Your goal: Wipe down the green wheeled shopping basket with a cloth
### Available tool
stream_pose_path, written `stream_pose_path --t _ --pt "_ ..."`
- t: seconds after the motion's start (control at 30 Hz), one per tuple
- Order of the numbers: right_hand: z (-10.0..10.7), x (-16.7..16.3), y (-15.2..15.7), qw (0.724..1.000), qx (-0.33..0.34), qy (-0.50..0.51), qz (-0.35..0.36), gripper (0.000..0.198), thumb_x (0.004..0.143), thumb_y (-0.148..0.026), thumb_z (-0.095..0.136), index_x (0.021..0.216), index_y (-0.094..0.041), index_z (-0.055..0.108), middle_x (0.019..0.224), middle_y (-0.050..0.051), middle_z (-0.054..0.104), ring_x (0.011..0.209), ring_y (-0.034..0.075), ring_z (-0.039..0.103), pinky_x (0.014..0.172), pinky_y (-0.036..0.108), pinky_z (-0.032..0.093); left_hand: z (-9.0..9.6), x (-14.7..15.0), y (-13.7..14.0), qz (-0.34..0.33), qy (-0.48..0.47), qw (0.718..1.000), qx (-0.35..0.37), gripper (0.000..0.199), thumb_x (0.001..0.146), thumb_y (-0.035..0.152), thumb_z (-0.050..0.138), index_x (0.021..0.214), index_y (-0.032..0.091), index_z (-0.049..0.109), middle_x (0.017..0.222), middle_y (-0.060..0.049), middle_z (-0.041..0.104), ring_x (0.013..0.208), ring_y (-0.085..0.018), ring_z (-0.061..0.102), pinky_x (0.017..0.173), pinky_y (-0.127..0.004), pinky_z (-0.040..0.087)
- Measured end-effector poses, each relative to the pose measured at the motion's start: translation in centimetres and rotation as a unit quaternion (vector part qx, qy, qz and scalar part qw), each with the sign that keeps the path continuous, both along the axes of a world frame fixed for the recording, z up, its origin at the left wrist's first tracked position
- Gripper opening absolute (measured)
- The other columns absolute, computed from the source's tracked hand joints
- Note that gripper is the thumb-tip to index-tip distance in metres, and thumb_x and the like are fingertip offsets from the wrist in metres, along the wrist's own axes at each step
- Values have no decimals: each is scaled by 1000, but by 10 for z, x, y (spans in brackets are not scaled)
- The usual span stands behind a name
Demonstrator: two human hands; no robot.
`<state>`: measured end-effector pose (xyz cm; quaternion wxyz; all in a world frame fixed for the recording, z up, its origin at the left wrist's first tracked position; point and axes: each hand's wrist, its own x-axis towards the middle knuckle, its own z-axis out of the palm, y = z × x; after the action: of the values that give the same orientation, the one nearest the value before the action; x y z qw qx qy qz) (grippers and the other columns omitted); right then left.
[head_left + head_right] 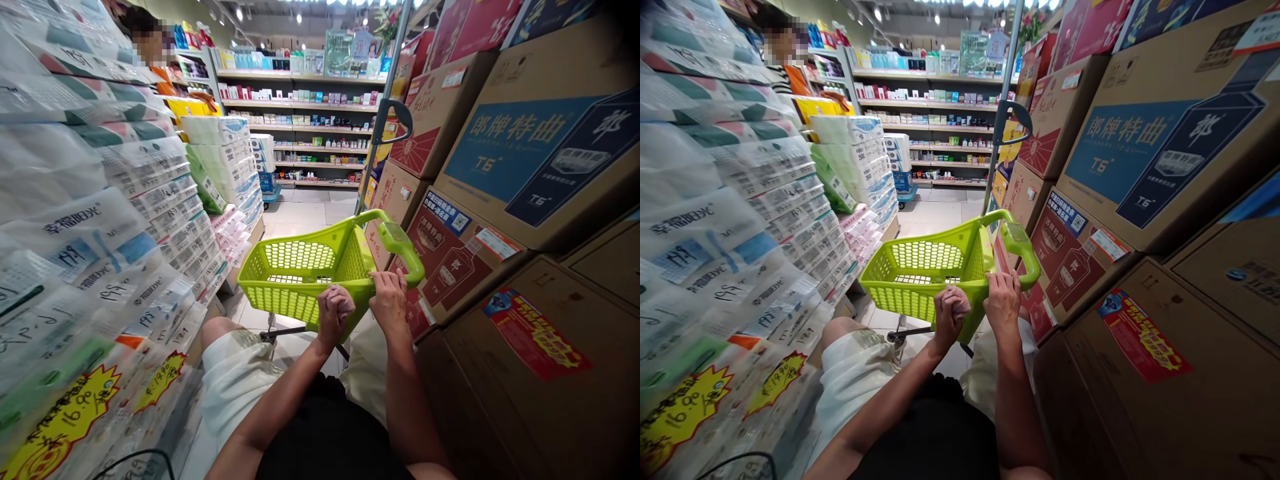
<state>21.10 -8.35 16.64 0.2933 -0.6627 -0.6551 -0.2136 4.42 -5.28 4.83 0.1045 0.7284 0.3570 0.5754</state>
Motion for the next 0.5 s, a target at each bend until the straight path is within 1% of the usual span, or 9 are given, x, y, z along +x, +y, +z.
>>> stream_pose_path --t 0.03,0.1,0.17,0.2,0.27,0.33,0.4,0.43,0.5 --pt "1 -1 -1 1000 0 1 -1 49 76 -2 48 119 -15 69 110 11 72 113 25 56 123 46 24 -6 4 -3 -8 5 1000 -5 37 82 15 59 118 21 62 127 -15 55 127 -30 53 108 -50 48" --pt "3 -3 -3 1000 2 2 0 48 76 -2 48 118 -15 68 111 11 72 113 25 56 123 45 23 -26 4 -10 -17 18 999 -31 34 83 15 58 115 21 65 122 -14 57 122 -28 57 102 -47 53" --pt "4 -5 -4 1000 4 3 3 47 76 -2 48 117 -16 68 110 10 72 113 24 56 123 44 23 -46 -4 -12 -16 23 998 -58 33 80 11 56 107 22 69 114 -12 60 112 -27 60 95 -44 56" --pt "4 -5 -4 1000 4 4 4 47 76 -2 48 116 -16 68 110 10 72 113 24 56 123 44 23 -51 -10 -10 -4 13 998 -68 32 77 9 55 102 22 69 109 -11 60 107 -26 61 93 -43 56" --pt "4 -6 -3 1000 7 6 4 46 76 -2 48 115 -16 68 108 9 72 112 24 56 123 44 23 -50 -23 0 56 -33 995 -77 33 70 7 54 96 21 68 103 -10 58 104 -26 59 94 -45 55" --pt "3 -7 -2 1000 9 10 0 44 78 -3 48 114 -16 69 106 9 72 111 25 56 123 44 23 -35 -37 15 137 -85 985 -67 35 66 8 54 95 21 66 105 -11 56 108 -28 56 101 -50 51" --pt "3 -9 -2 1000 11 14 -6 42 80 -4 48 113 -16 70 106 10 72 111 25 56 123 46 23 -22 -49 29 189 -110 975 -47 37 64 8 54 98 20 63 110 -13 52 116 -31 52 107 -53 45" --pt "2 -9 -1 1000 11 16 -8 41 81 -5 48 113 -16 70 107 10 72 111 26 56 122 46 24 -21 -54 33 202 -114 972 -41 38 64 8 54 100 20 62 113 -13 51 118 -31 50 109 -54 43" --pt "0 -9 0 1000 12 15 -9 40 81 -5 49 114 -16 70 108 11 71 111 26 55 122 47 23 -30 -62 33 213 -119 969 -51 41 63 6 52 101 19 60 113 -13 49 118 -31 50 109 -53 42"
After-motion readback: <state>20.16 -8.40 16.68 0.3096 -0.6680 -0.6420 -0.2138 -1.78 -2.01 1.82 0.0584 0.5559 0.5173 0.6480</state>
